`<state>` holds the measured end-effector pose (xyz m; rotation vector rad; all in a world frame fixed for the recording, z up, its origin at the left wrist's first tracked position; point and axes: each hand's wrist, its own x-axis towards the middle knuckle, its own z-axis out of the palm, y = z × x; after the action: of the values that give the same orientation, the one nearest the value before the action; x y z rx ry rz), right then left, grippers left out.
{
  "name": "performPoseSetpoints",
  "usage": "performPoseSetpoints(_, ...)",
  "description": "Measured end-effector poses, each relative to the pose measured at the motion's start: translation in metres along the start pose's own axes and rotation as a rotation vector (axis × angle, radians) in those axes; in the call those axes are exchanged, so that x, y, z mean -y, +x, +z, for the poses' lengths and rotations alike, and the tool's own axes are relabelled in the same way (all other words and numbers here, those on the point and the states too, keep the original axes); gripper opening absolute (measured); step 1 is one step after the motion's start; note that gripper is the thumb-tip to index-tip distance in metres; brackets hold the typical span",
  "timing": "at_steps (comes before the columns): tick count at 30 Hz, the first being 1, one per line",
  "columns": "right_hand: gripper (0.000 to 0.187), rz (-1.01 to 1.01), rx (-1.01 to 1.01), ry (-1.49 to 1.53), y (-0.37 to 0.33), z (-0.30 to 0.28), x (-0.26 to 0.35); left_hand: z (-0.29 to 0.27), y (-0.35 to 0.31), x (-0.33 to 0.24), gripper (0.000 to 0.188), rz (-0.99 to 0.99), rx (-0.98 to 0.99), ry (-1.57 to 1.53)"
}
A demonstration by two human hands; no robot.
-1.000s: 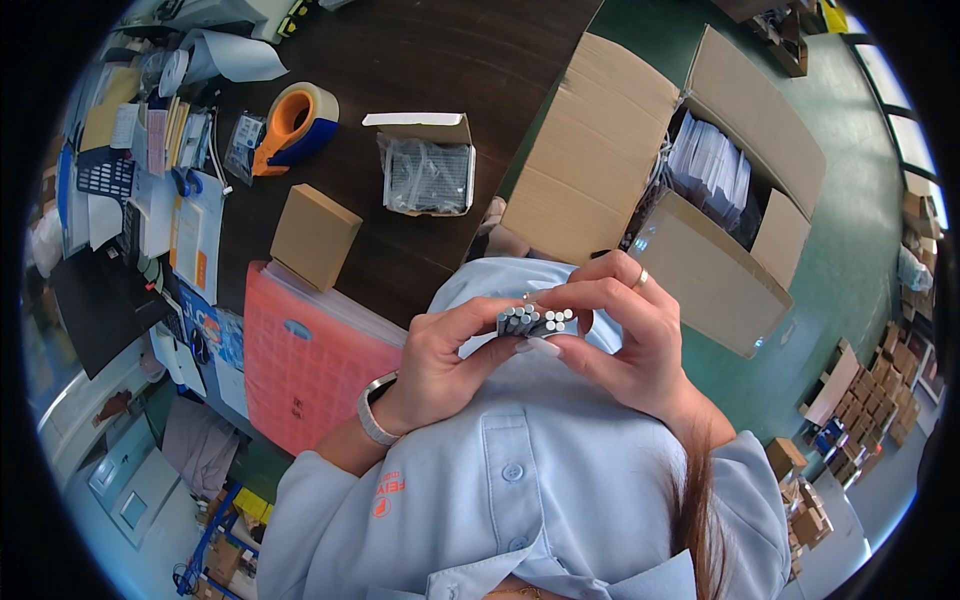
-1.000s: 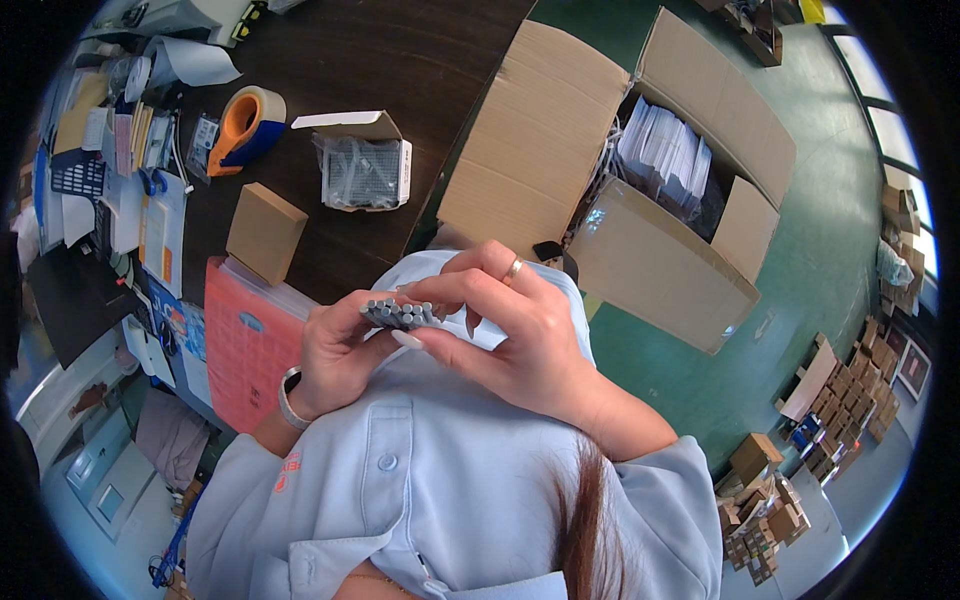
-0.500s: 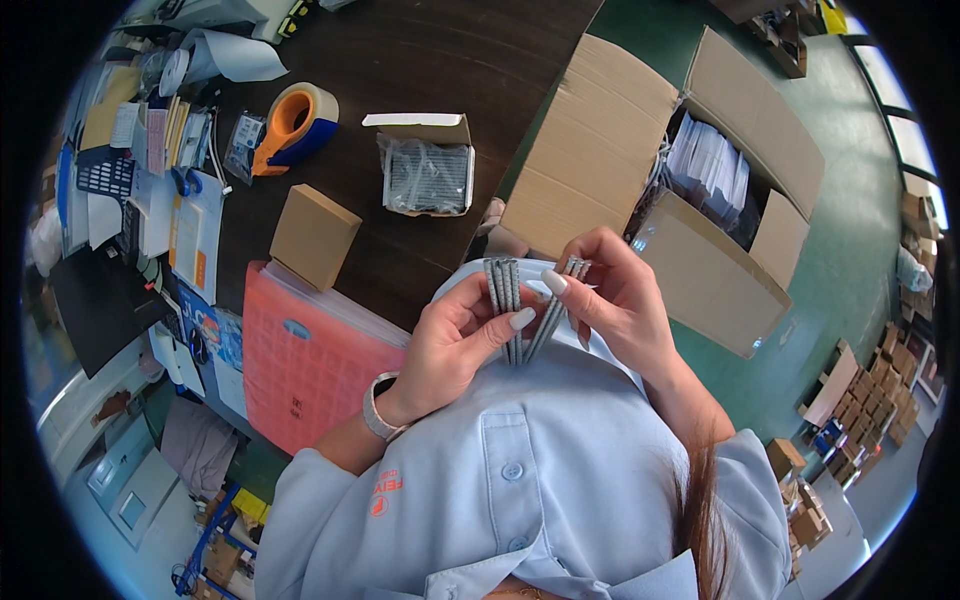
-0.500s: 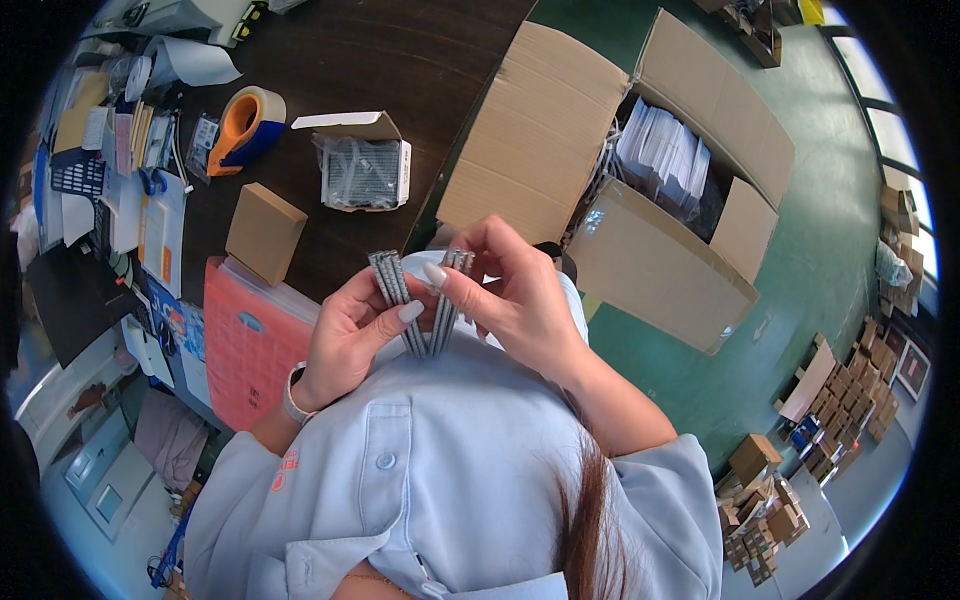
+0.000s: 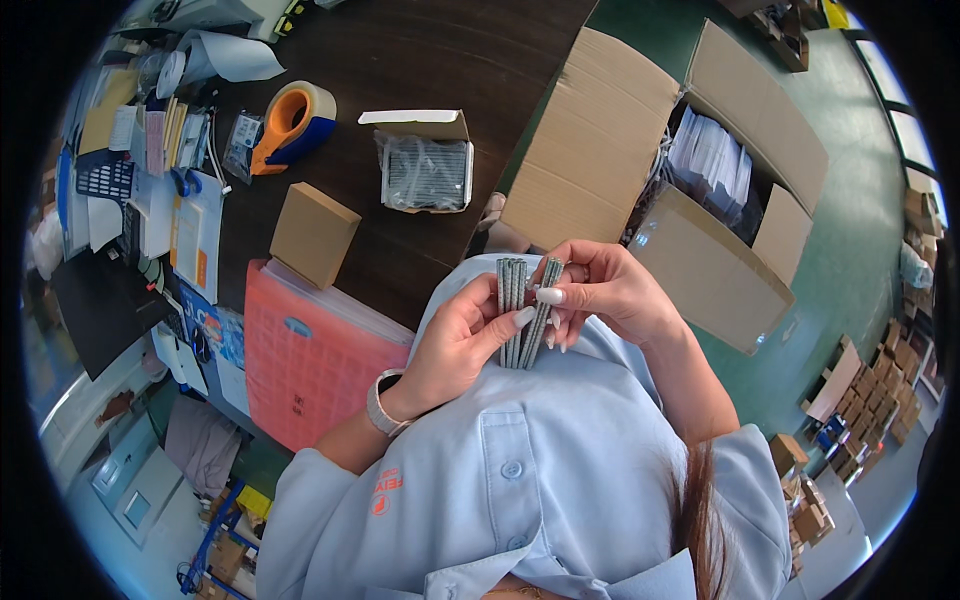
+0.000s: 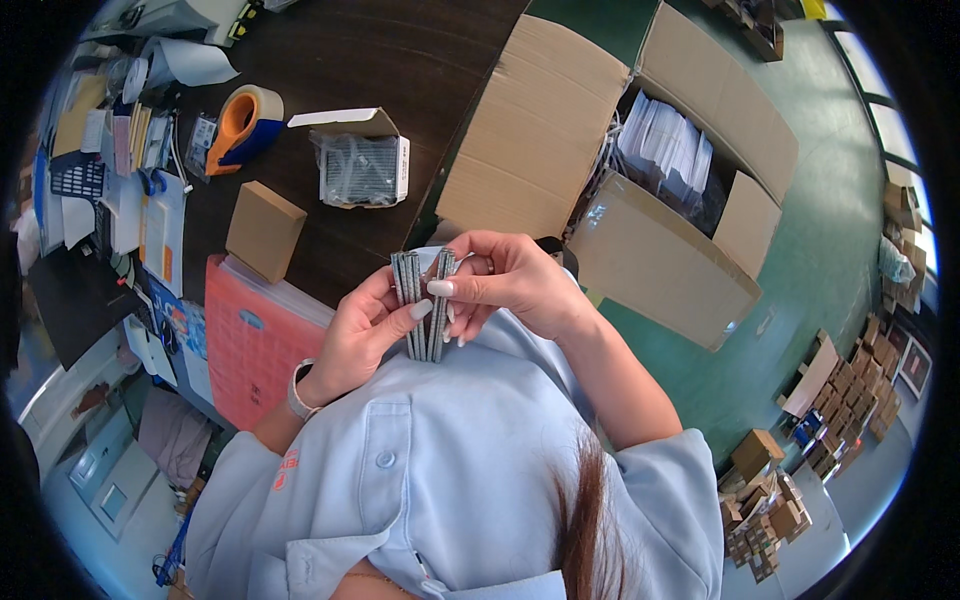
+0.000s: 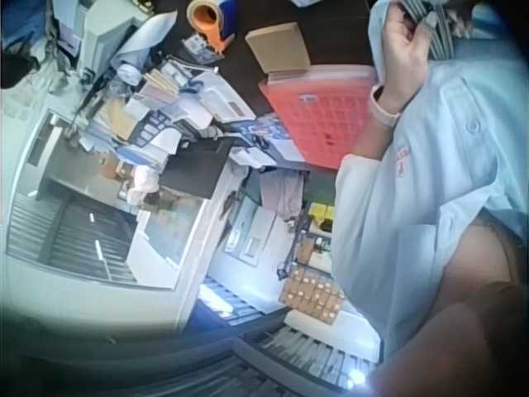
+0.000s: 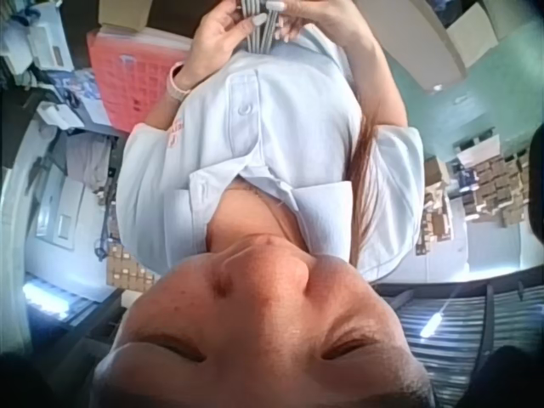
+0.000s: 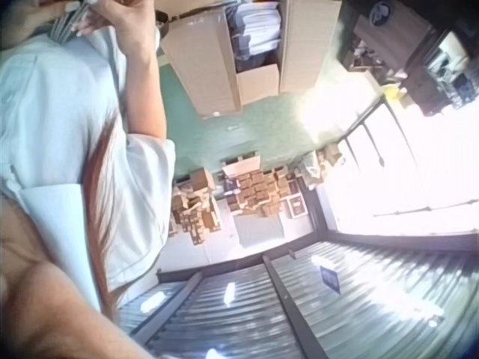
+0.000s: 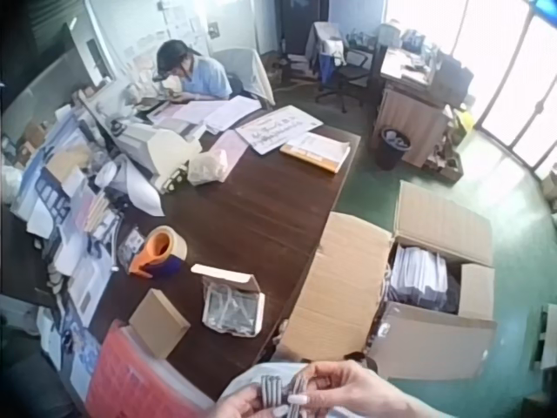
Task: The person holds a bundle of small cylindrical metal rods and repeatedly picks up individual rods to insert them into the bundle, aligning them by hand. The person continues to adjust and add rods to the bundle throughout the clip.
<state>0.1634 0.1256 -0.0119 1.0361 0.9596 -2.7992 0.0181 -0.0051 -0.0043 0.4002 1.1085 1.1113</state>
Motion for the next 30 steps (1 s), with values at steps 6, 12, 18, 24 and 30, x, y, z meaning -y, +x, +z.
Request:
performPoseSetpoints(6,0.021,-0.049,-0.062,-0.115,0.004,-0.002,-0.009,-0.001,0.004,-0.003,0.032,-0.099,0.138,-0.036)
performPoseSetpoints(12,0.024,-0.098,-0.101,-0.230,0.006,0.001,-0.016,-0.001,0.002,-0.002,0.034,-0.146,0.103,-0.029)
performPoseSetpoints(18,0.025,-0.070,-0.013,-0.256,0.001,0.001,-0.020,-0.003,0.001,-0.006,0.025,-0.185,0.055,0.238)
performPoseSetpoints(24,0.030,0.007,-0.017,-0.247,-0.004,0.003,-0.028,-0.014,0.003,0.007,0.024,-0.254,0.088,0.107)
performPoseSetpoints(30,0.030,-0.158,0.001,-0.222,0.005,0.001,-0.039,-0.014,0.007,0.013,0.022,-0.118,0.072,0.108)
